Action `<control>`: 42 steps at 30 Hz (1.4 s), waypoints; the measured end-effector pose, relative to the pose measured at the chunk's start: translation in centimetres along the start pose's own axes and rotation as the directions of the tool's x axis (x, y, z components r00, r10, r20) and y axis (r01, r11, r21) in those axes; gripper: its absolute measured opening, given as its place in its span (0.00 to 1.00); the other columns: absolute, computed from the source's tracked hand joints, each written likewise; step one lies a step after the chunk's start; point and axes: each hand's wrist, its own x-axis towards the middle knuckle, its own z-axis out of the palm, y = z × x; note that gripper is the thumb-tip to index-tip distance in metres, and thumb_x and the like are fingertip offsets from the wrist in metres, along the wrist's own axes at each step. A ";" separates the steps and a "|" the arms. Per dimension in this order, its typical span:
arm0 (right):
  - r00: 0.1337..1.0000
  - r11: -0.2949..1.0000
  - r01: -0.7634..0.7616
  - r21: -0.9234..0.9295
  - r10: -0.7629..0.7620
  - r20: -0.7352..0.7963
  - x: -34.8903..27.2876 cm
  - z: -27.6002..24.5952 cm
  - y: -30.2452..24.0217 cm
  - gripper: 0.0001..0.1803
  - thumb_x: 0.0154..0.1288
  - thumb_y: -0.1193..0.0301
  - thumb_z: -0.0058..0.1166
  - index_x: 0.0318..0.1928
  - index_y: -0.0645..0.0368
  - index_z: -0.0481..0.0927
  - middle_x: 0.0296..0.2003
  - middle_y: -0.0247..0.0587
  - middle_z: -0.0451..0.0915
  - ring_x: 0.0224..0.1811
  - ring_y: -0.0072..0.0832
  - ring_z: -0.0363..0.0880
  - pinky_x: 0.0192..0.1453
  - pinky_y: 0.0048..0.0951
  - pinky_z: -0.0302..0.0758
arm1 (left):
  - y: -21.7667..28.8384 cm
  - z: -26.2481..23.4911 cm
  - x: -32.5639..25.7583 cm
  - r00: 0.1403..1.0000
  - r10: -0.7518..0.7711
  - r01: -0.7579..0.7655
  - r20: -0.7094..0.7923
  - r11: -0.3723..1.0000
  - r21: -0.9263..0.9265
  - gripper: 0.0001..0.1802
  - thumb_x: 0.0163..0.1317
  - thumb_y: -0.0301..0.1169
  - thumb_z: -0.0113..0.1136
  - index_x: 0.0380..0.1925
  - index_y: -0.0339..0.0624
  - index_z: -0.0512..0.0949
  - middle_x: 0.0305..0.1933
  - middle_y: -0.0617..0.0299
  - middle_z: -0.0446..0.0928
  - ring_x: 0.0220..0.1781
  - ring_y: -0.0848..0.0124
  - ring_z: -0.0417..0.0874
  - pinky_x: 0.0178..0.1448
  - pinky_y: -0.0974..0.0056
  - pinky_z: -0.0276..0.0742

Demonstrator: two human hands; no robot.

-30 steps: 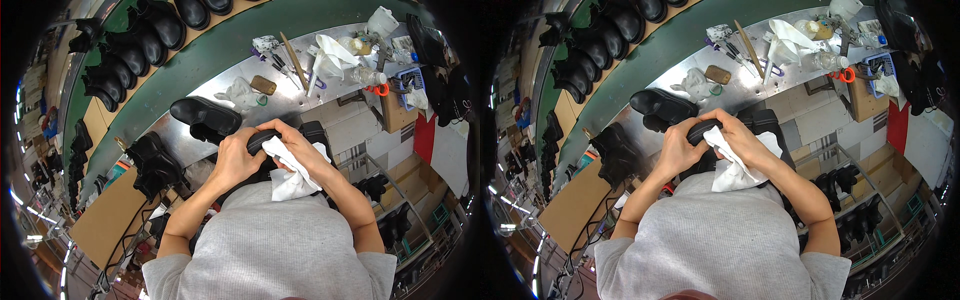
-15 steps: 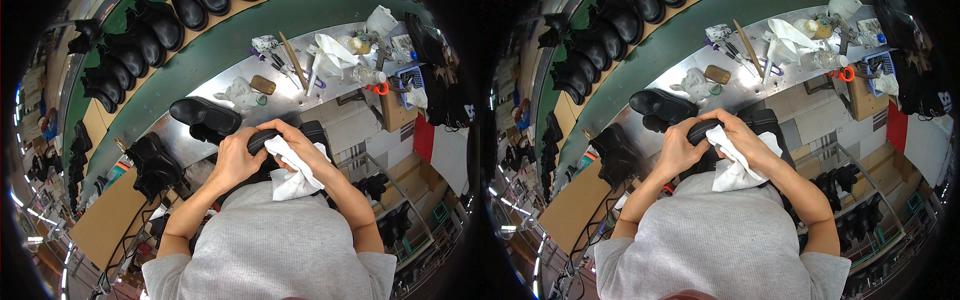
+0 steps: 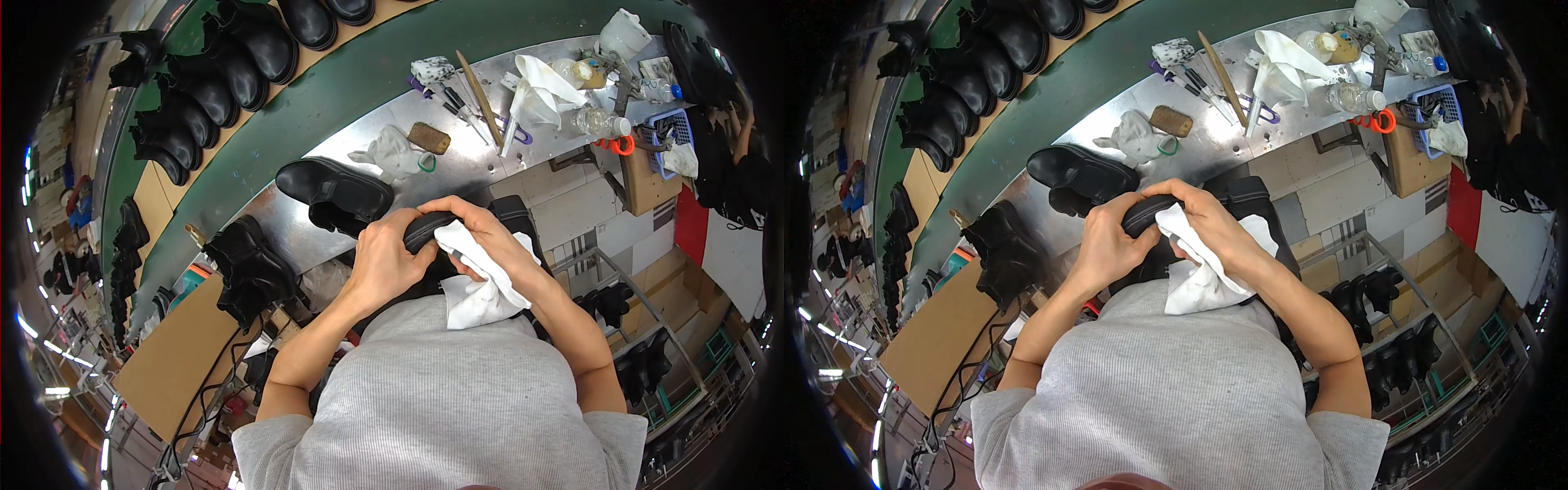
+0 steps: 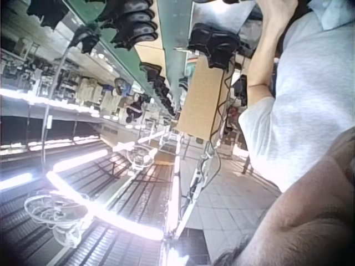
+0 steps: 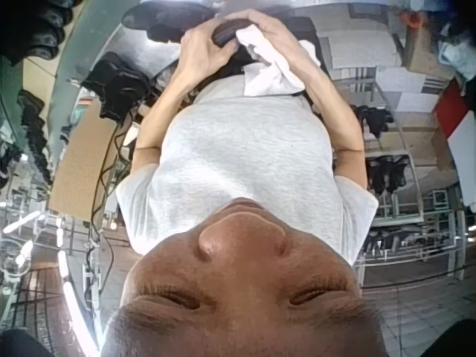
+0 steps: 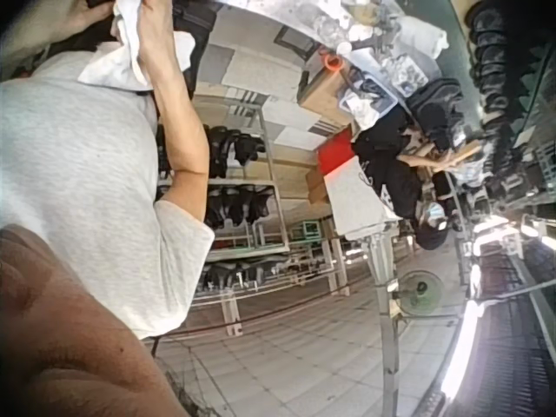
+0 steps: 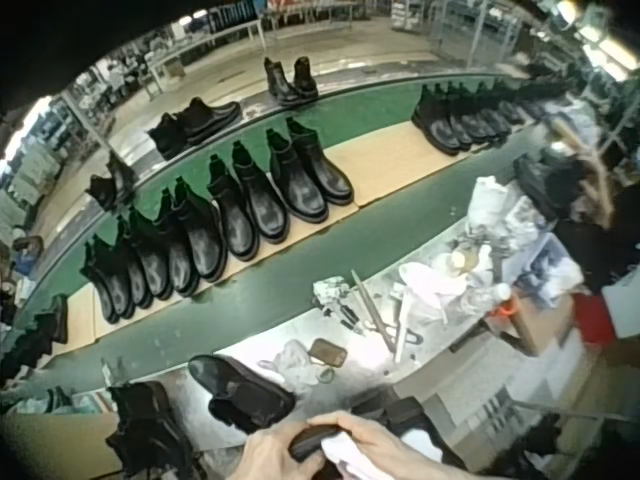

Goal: Clean and finish black leather boots at a factory assembly line.

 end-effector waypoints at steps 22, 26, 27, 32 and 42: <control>0.999 0.998 -0.029 -0.057 0.027 -0.046 0.3 0.3 -0.5 0.16 0.67 0.75 0.40 0.54 0.58 0.70 0.22 0.28 0.72 0.18 0.12 0.70 0.19 0.14 0.65 | 0.5 -0.5 0.8 0.994 -0.086 0.086 0.071 0.996 0.009 0.15 0.46 0.26 0.63 0.36 0.30 0.78 0.31 0.44 0.79 0.32 0.51 0.82 0.36 0.58 0.77; 0.998 0.999 -0.028 -0.040 0.026 -0.051 0.5 0.3 -0.2 0.18 0.68 0.71 0.39 0.58 0.54 0.67 0.15 0.26 0.69 0.13 0.10 0.65 0.14 0.14 0.56 | 0.1 -0.3 0.6 0.995 -0.081 0.082 0.060 0.997 -0.007 0.14 0.46 0.26 0.62 0.34 0.30 0.77 0.27 0.47 0.78 0.28 0.57 0.82 0.33 0.61 0.75; 0.999 0.999 -0.036 -0.033 0.035 -0.042 0.4 0.1 -0.3 0.18 0.68 0.71 0.38 0.58 0.54 0.66 0.15 0.26 0.68 0.13 0.11 0.65 0.14 0.14 0.56 | 0.0 -0.2 0.6 0.998 -0.057 0.057 0.038 0.998 -0.017 0.13 0.45 0.25 0.62 0.33 0.30 0.77 0.24 0.49 0.77 0.25 0.61 0.81 0.32 0.63 0.74; 0.999 0.998 -0.033 -0.061 0.031 -0.035 0.1 0.2 -0.5 0.17 0.66 0.76 0.40 0.55 0.57 0.68 0.23 0.30 0.72 0.19 0.14 0.70 0.20 0.16 0.65 | 0.4 -0.3 0.9 0.998 -0.050 0.049 0.040 0.999 0.019 0.14 0.46 0.26 0.63 0.34 0.30 0.77 0.27 0.47 0.78 0.27 0.57 0.82 0.33 0.61 0.75; 0.999 0.999 -0.011 0.052 0.008 0.047 0.1 -1.0 0.2 0.18 0.67 0.74 0.40 0.56 0.57 0.68 0.23 0.29 0.72 0.18 0.12 0.70 0.19 0.14 0.65 | 0.2 -0.3 0.6 0.998 -0.050 0.050 0.043 0.999 0.003 0.14 0.46 0.26 0.63 0.33 0.30 0.77 0.26 0.48 0.79 0.27 0.60 0.83 0.33 0.63 0.75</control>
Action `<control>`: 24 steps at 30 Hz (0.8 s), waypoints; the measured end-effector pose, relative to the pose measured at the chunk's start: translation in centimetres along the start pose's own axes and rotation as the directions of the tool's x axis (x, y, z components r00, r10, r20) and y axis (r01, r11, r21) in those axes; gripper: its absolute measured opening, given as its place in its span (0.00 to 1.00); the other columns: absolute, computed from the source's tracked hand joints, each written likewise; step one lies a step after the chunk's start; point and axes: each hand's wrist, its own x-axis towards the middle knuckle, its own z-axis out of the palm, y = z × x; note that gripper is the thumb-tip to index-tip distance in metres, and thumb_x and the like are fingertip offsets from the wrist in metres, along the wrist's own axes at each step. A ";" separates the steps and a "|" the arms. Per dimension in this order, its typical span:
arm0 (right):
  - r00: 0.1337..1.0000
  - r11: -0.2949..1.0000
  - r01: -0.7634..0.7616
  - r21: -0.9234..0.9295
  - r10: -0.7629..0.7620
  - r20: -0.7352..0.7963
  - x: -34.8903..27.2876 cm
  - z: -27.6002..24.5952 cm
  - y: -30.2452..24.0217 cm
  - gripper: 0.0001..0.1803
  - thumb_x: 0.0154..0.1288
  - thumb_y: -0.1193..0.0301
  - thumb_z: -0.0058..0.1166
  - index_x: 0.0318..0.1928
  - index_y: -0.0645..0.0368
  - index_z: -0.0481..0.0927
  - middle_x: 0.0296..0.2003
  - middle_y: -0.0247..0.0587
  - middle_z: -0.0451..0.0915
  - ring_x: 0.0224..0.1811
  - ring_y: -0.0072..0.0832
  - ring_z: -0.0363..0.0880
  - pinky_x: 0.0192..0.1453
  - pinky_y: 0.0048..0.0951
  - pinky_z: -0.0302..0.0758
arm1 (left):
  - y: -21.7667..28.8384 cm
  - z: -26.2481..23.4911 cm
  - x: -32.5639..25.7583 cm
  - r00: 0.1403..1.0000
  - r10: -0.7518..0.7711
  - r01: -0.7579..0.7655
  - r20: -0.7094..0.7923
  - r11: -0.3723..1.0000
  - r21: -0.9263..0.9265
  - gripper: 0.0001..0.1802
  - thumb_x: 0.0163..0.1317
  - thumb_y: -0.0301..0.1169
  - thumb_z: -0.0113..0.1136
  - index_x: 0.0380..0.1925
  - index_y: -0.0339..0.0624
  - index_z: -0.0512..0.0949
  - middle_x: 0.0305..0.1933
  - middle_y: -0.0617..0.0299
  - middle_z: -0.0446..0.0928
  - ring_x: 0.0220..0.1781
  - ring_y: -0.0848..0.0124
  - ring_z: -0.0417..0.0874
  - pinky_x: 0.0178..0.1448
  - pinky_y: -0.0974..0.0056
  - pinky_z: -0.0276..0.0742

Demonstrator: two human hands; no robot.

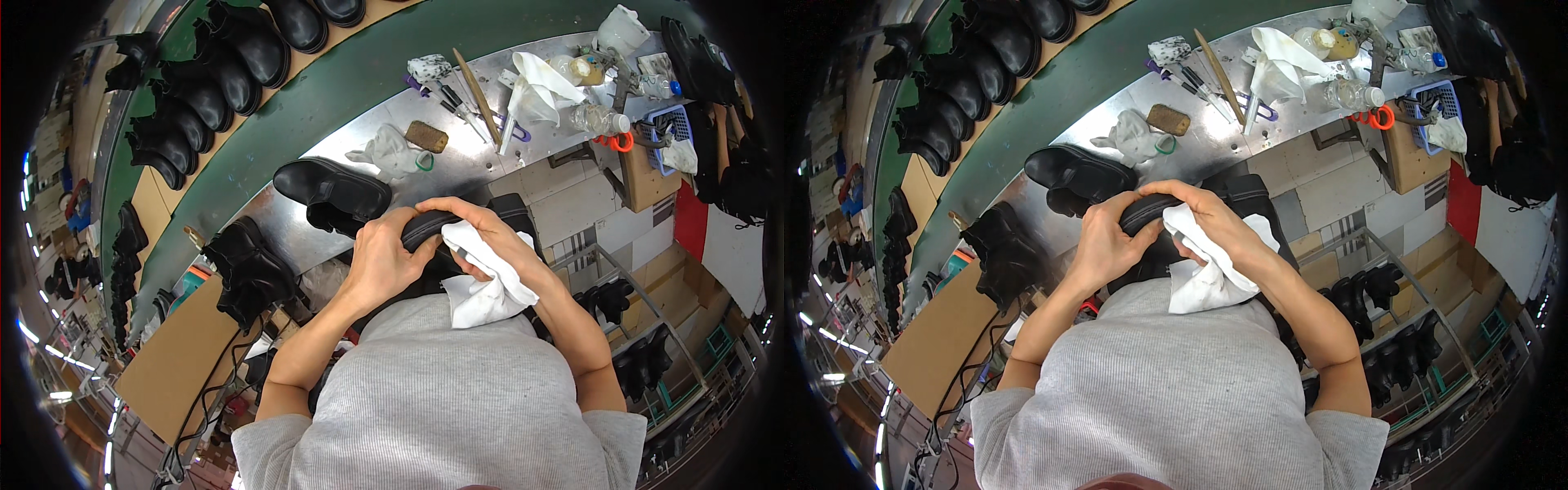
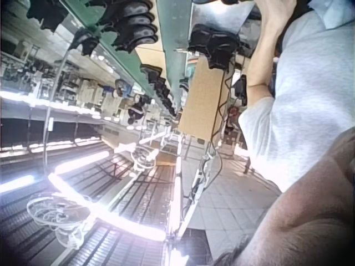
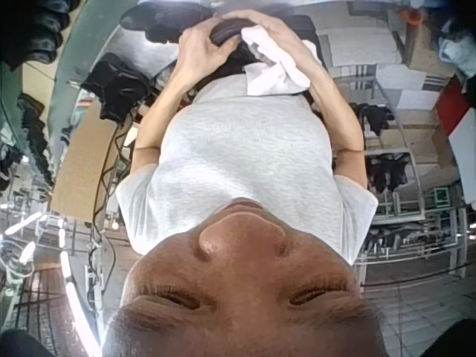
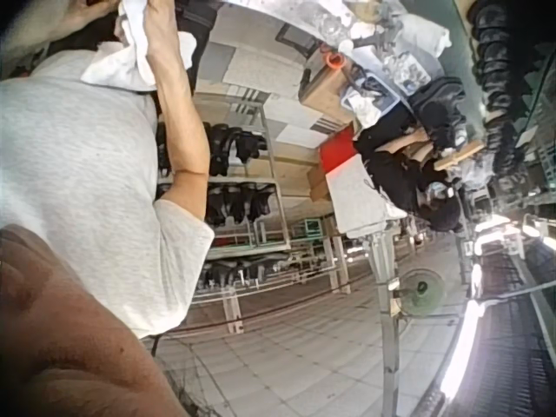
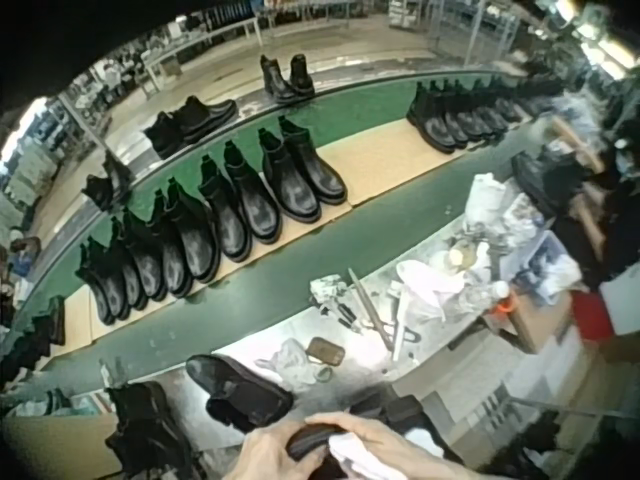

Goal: Clean and finish black leather boots at a factory assembly line.

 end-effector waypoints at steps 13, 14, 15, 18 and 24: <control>0.999 1.000 0.019 0.016 -0.019 -0.033 0.4 -0.1 0.4 0.21 0.68 0.73 0.40 0.61 0.57 0.67 0.14 0.27 0.69 0.10 0.10 0.62 0.11 0.12 0.57 | -0.2 0.1 0.0 1.000 0.012 -0.012 -0.003 1.000 0.013 0.14 0.45 0.26 0.64 0.33 0.30 0.77 0.26 0.49 0.79 0.27 0.61 0.83 0.33 0.64 0.75; 0.999 1.000 0.019 0.016 -0.019 -0.032 0.3 -0.2 0.5 0.21 0.68 0.73 0.40 0.61 0.57 0.67 0.14 0.27 0.69 0.10 0.10 0.62 0.11 0.12 0.57 | -0.3 0.2 -0.1 0.999 0.035 -0.035 -0.021 0.999 0.001 0.14 0.45 0.26 0.64 0.33 0.30 0.78 0.25 0.49 0.79 0.26 0.62 0.82 0.33 0.64 0.75; 1.000 0.999 0.027 0.042 -0.027 -0.016 0.2 -0.3 0.5 0.21 0.68 0.73 0.40 0.61 0.57 0.68 0.14 0.27 0.69 0.10 0.10 0.63 0.11 0.12 0.57 | -0.4 0.2 -0.1 0.997 0.060 -0.060 -0.038 0.998 -0.010 0.13 0.46 0.26 0.64 0.33 0.30 0.78 0.25 0.49 0.79 0.26 0.62 0.82 0.33 0.64 0.75; 0.999 1.000 0.026 0.008 -0.026 -0.037 0.1 0.3 0.3 0.19 0.68 0.73 0.41 0.59 0.57 0.70 0.15 0.27 0.69 0.11 0.10 0.65 0.12 0.12 0.59 | -0.1 0.0 0.0 1.000 0.028 -0.028 -0.002 0.999 0.018 0.13 0.47 0.26 0.64 0.33 0.30 0.77 0.25 0.50 0.79 0.25 0.63 0.82 0.32 0.65 0.75; 0.999 0.999 0.034 0.000 -0.034 -0.031 0.5 0.1 0.2 0.18 0.67 0.72 0.42 0.56 0.58 0.71 0.16 0.26 0.69 0.13 0.10 0.66 0.14 0.13 0.59 | -0.1 0.0 0.0 1.000 -0.005 0.005 0.014 1.000 -0.024 0.15 0.46 0.28 0.65 0.34 0.30 0.77 0.31 0.46 0.79 0.30 0.53 0.82 0.35 0.59 0.76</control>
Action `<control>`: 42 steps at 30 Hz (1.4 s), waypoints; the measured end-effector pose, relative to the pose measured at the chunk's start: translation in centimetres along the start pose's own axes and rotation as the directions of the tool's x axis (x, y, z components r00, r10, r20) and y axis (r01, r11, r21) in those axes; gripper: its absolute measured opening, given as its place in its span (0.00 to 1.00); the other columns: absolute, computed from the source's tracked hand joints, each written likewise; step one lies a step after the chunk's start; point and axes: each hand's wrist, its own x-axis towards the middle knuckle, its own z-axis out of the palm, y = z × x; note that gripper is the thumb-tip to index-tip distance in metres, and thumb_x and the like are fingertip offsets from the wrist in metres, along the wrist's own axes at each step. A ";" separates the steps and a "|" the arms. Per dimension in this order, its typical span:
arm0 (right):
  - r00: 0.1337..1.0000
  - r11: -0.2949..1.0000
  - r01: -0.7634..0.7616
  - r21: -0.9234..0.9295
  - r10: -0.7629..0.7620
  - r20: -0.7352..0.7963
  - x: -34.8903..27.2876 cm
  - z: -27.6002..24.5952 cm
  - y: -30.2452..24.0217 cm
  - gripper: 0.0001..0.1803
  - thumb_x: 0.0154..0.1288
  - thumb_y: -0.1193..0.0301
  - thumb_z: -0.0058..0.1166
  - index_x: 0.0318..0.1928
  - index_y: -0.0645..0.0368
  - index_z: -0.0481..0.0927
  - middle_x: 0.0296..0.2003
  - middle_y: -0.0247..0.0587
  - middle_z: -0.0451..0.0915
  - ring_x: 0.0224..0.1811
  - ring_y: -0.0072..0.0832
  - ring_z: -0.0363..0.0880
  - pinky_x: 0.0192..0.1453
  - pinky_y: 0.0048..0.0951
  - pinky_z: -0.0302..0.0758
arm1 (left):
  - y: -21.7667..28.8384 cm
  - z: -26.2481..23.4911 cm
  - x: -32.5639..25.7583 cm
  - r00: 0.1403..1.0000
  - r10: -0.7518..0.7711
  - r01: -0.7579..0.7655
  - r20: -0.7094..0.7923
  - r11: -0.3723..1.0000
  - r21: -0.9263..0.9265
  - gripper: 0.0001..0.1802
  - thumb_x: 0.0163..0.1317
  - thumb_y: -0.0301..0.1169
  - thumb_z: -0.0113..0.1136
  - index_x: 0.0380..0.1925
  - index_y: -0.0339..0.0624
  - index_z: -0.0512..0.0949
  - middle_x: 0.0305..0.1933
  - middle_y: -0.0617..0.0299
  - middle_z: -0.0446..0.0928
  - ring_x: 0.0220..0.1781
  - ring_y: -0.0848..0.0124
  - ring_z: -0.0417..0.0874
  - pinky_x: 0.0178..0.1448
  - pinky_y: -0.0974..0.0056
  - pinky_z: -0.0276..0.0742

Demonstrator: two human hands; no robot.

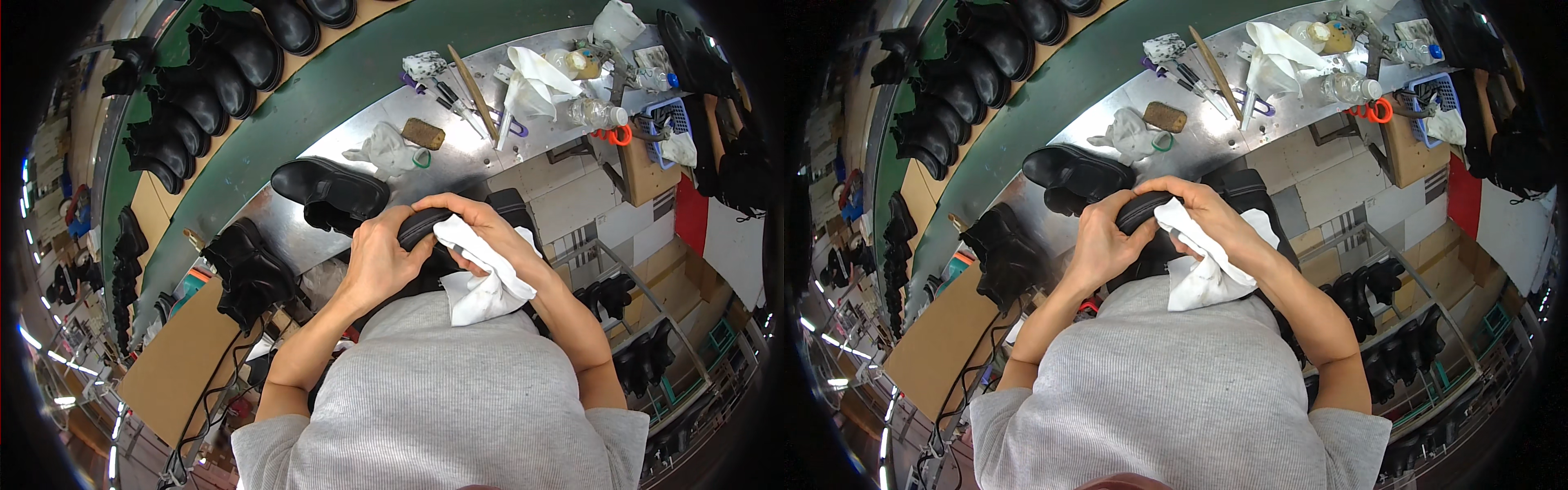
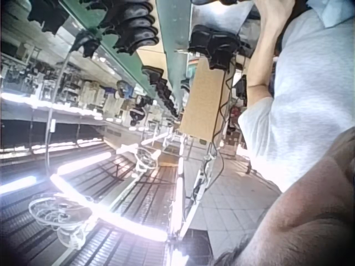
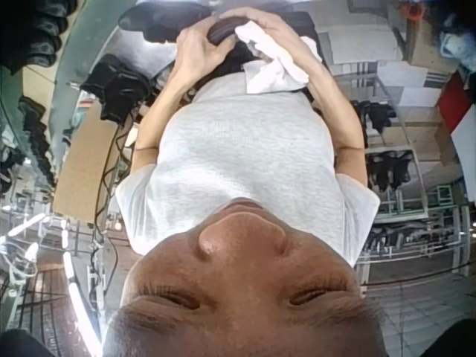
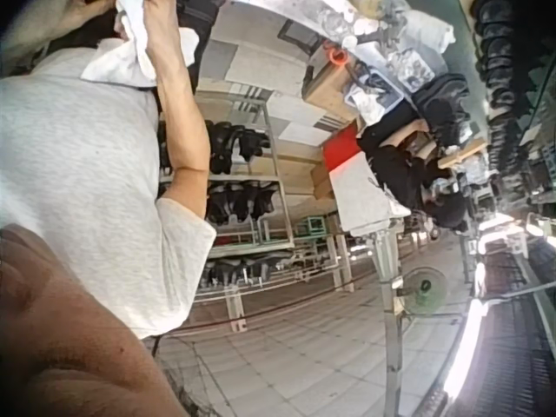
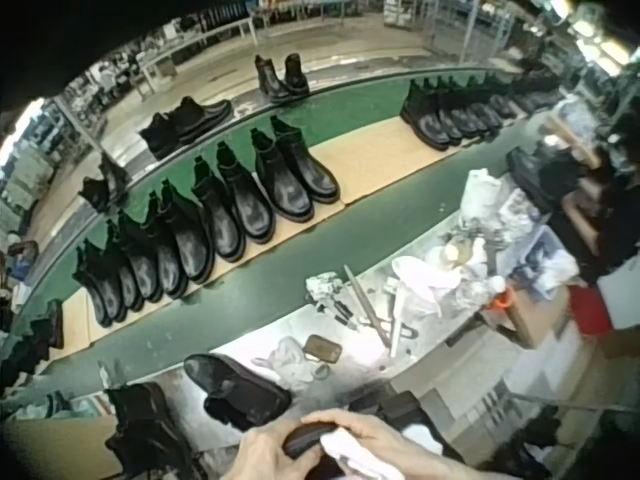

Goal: Clean and finish black leather boots at a factory assembly line.

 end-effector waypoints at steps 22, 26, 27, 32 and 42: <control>0.999 0.998 -0.040 -0.053 0.038 -0.034 -0.5 0.7 -0.7 0.16 0.67 0.73 0.40 0.55 0.56 0.70 0.20 0.27 0.70 0.16 0.11 0.67 0.16 0.13 0.59 | 0.0 0.1 0.1 1.000 0.001 -0.002 -0.028 1.000 -0.017 0.13 0.46 0.27 0.64 0.33 0.34 0.78 0.31 0.48 0.79 0.31 0.53 0.82 0.36 0.59 0.76; 0.999 0.997 -0.040 -0.063 0.038 -0.033 -0.6 0.6 -0.7 0.17 0.67 0.74 0.40 0.55 0.56 0.69 0.22 0.28 0.70 0.17 0.11 0.67 0.17 0.14 0.61 | 0.0 0.2 0.2 0.998 0.048 -0.047 -0.044 0.999 0.018 0.14 0.45 0.24 0.63 0.34 0.30 0.78 0.28 0.49 0.80 0.30 0.62 0.84 0.36 0.64 0.76; 0.998 0.997 -0.046 -0.067 0.043 -0.042 -0.7 0.9 -0.8 0.16 0.67 0.74 0.39 0.55 0.56 0.70 0.22 0.28 0.70 0.18 0.11 0.68 0.18 0.14 0.62 | 0.0 0.2 0.2 0.996 0.072 -0.071 -0.051 0.997 0.028 0.14 0.45 0.24 0.64 0.34 0.31 0.78 0.28 0.49 0.80 0.30 0.61 0.84 0.36 0.64 0.76; 0.997 0.990 -0.025 -0.140 0.015 -0.071 -0.4 0.9 -0.5 0.16 0.68 0.74 0.39 0.55 0.55 0.70 0.23 0.28 0.70 0.19 0.12 0.68 0.19 0.14 0.63 | -0.1 0.2 0.2 0.999 0.039 -0.038 -0.037 0.999 0.018 0.13 0.45 0.26 0.64 0.33 0.32 0.78 0.30 0.49 0.79 0.31 0.56 0.83 0.36 0.61 0.76; 0.996 0.994 -0.039 -0.103 0.031 -0.087 -0.4 1.1 -0.6 0.17 0.68 0.72 0.39 0.56 0.55 0.69 0.19 0.26 0.68 0.16 0.10 0.66 0.17 0.13 0.60 | -0.1 0.3 0.2 0.999 0.039 -0.037 -0.037 0.999 0.032 0.14 0.45 0.25 0.64 0.33 0.30 0.78 0.28 0.49 0.80 0.30 0.60 0.84 0.35 0.64 0.76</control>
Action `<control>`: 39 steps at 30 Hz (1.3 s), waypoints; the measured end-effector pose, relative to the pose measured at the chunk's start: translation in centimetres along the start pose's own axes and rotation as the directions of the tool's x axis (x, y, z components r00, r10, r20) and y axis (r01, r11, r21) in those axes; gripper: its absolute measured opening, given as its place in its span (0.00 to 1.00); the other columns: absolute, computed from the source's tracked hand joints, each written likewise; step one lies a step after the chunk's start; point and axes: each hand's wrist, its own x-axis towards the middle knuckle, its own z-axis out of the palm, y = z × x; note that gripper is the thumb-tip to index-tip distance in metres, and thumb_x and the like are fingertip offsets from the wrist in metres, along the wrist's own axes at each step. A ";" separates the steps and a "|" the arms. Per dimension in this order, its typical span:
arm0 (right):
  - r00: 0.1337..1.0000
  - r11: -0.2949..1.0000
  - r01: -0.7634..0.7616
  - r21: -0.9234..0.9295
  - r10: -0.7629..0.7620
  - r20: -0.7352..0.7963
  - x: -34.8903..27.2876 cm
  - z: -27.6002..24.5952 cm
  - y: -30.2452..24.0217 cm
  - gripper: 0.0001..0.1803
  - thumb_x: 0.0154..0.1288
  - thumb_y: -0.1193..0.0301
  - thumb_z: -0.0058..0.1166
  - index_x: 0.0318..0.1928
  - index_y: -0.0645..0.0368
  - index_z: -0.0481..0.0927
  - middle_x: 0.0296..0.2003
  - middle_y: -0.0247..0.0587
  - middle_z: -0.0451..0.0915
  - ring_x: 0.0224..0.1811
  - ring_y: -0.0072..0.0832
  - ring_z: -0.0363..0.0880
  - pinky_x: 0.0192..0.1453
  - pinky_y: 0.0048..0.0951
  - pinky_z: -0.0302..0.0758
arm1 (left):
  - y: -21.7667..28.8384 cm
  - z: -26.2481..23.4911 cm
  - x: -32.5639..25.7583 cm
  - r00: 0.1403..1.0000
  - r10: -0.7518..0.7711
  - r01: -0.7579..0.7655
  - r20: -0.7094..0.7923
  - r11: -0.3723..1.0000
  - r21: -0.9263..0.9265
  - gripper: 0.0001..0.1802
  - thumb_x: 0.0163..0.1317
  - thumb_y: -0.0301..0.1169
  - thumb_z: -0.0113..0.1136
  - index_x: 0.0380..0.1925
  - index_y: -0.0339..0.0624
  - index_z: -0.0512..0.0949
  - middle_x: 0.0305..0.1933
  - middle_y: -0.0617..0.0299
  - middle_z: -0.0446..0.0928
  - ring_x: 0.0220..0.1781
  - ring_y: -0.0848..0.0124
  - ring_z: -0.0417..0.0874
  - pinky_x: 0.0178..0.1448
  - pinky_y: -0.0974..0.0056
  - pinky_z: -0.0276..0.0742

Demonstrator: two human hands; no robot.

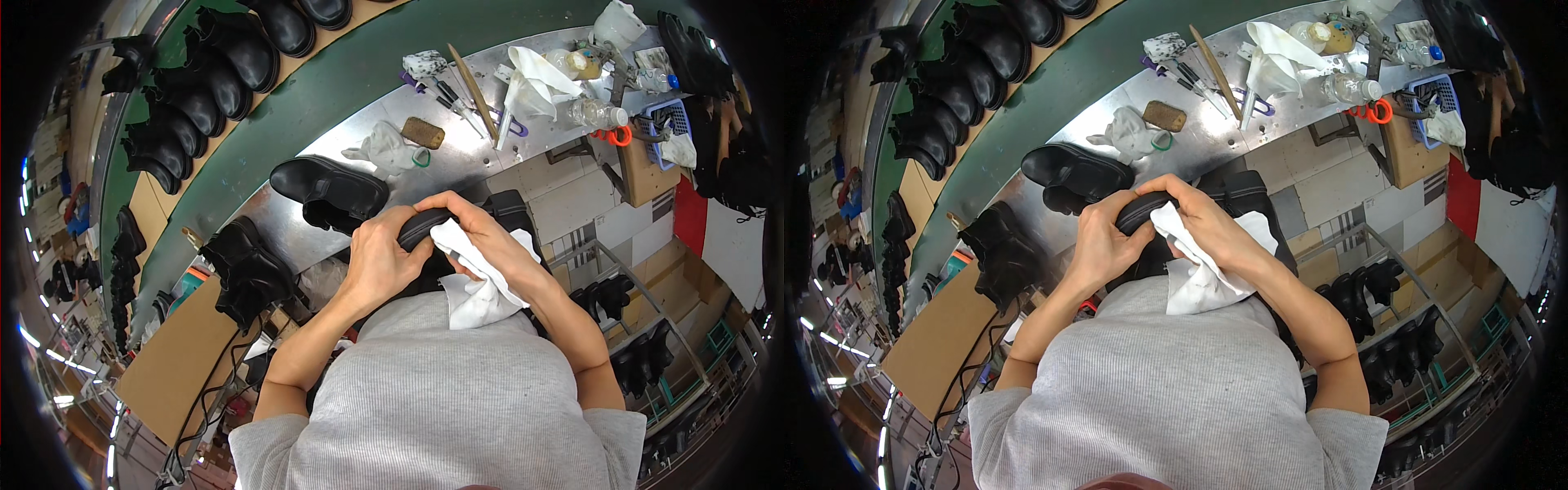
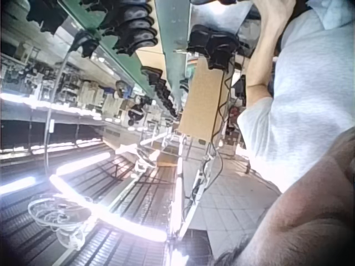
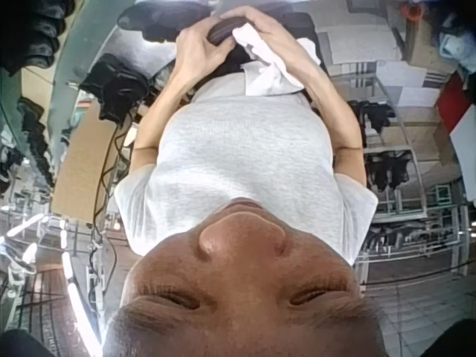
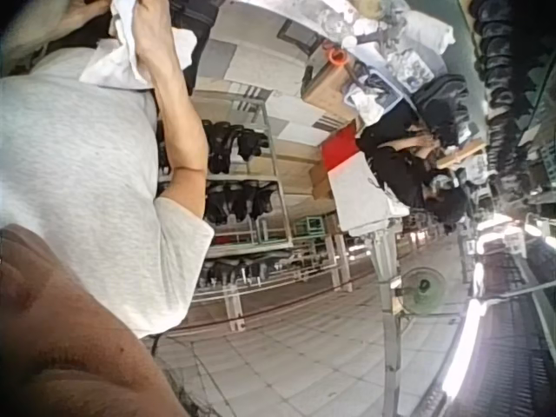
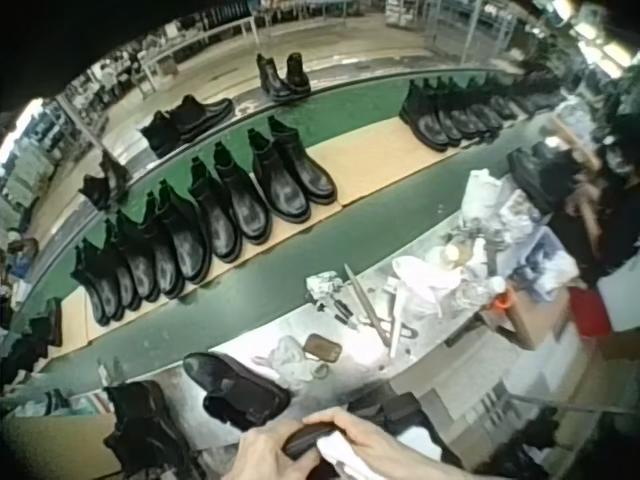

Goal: Clean and finish black leather boots at a factory assembly line.

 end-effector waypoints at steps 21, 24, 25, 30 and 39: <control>0.999 0.999 -0.015 0.049 0.013 0.031 -0.1 -0.6 -0.1 0.17 0.68 0.72 0.39 0.56 0.56 0.69 0.19 0.24 0.68 0.16 0.10 0.65 0.16 0.13 0.58 | 0.3 0.1 0.3 1.000 0.014 -0.014 0.000 0.999 0.030 0.14 0.46 0.25 0.65 0.34 0.30 0.78 0.29 0.50 0.80 0.30 0.61 0.84 0.36 0.64 0.75; 1.000 1.000 0.006 0.023 -0.006 -0.014 0.2 -0.5 0.0 0.18 0.68 0.72 0.39 0.57 0.55 0.69 0.17 0.25 0.67 0.14 0.09 0.63 0.14 0.12 0.56 | 0.4 0.1 0.3 0.999 -0.026 0.026 0.019 1.000 -0.004 0.13 0.46 0.25 0.64 0.34 0.30 0.78 0.29 0.50 0.80 0.30 0.62 0.84 0.36 0.64 0.76; 1.000 0.999 -0.007 0.045 0.007 -0.004 0.1 -0.7 0.0 0.18 0.68 0.73 0.39 0.57 0.55 0.69 0.17 0.25 0.67 0.14 0.09 0.63 0.14 0.12 0.56 | 0.4 0.1 0.4 1.000 -0.026 0.026 0.018 1.000 -0.004 0.13 0.46 0.25 0.64 0.34 0.30 0.78 0.29 0.50 0.80 0.30 0.62 0.84 0.36 0.64 0.76; 0.987 0.990 0.033 0.140 -0.054 0.152 -0.1 -2.2 0.5 0.19 0.66 0.75 0.41 0.57 0.54 0.70 0.23 0.27 0.70 0.18 0.11 0.67 0.17 0.13 0.61 | 0.5 0.1 0.6 0.999 -0.002 0.003 0.033 1.000 -0.007 0.13 0.47 0.25 0.64 0.34 0.30 0.78 0.28 0.50 0.80 0.30 0.62 0.84 0.36 0.64 0.76; 0.999 0.995 -0.007 0.096 0.003 0.043 -0.3 -1.9 0.2 0.18 0.67 0.75 0.40 0.57 0.55 0.71 0.21 0.26 0.70 0.17 0.09 0.66 0.17 0.13 0.60 | 0.9 0.2 0.7 0.998 -0.035 0.034 0.061 0.999 0.011 0.14 0.47 0.26 0.64 0.34 0.30 0.78 0.29 0.50 0.80 0.31 0.62 0.84 0.36 0.64 0.76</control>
